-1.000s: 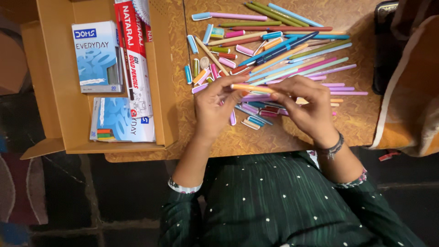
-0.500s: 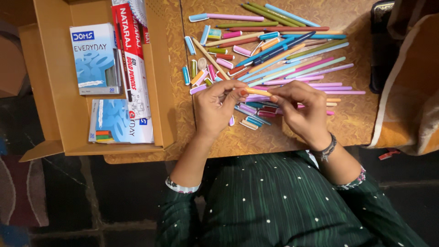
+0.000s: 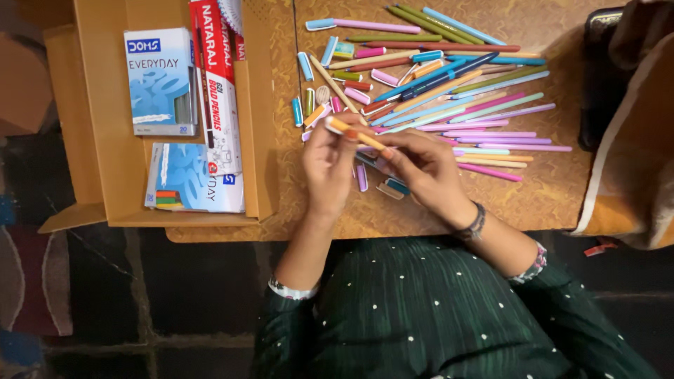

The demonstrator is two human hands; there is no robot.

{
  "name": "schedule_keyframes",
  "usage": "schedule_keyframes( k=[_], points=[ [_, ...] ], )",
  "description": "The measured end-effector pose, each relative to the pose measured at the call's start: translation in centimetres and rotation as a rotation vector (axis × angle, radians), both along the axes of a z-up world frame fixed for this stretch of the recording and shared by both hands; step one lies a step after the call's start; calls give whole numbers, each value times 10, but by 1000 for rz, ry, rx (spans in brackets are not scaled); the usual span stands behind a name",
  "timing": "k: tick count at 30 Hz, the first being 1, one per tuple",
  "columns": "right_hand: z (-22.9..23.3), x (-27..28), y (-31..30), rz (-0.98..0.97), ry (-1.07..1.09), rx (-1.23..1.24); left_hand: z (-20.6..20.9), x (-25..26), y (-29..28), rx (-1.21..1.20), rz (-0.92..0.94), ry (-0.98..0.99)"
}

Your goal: The person organizes a variety of stationery items on a desk by putting pencils back into their box, sorting scattered pens and pencils, and arranging boxes of school supplies.

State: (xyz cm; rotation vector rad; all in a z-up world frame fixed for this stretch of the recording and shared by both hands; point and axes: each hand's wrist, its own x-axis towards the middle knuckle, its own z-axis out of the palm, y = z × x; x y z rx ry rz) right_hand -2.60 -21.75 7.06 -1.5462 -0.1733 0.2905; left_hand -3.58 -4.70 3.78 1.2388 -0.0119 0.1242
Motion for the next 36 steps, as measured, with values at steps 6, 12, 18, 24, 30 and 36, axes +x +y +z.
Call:
schedule_keyframes(
  k=[6,12,18,24,30,36],
  points=[
    [0,23,14,193,-582,-453,8,-17,38,86,398,-38],
    [-12,55,54,459,-993,-747,5,-6,48,509,481,-84],
    [-44,68,76,498,-1142,-896,2,-2,49,1039,464,-115],
    [-59,78,75,427,-1165,-907,-6,-5,47,1147,399,37],
    [-55,93,50,432,-1122,-937,-11,-5,46,1289,361,59],
    [-50,103,36,476,-1105,-897,-15,-6,50,1310,289,18]
  ],
)
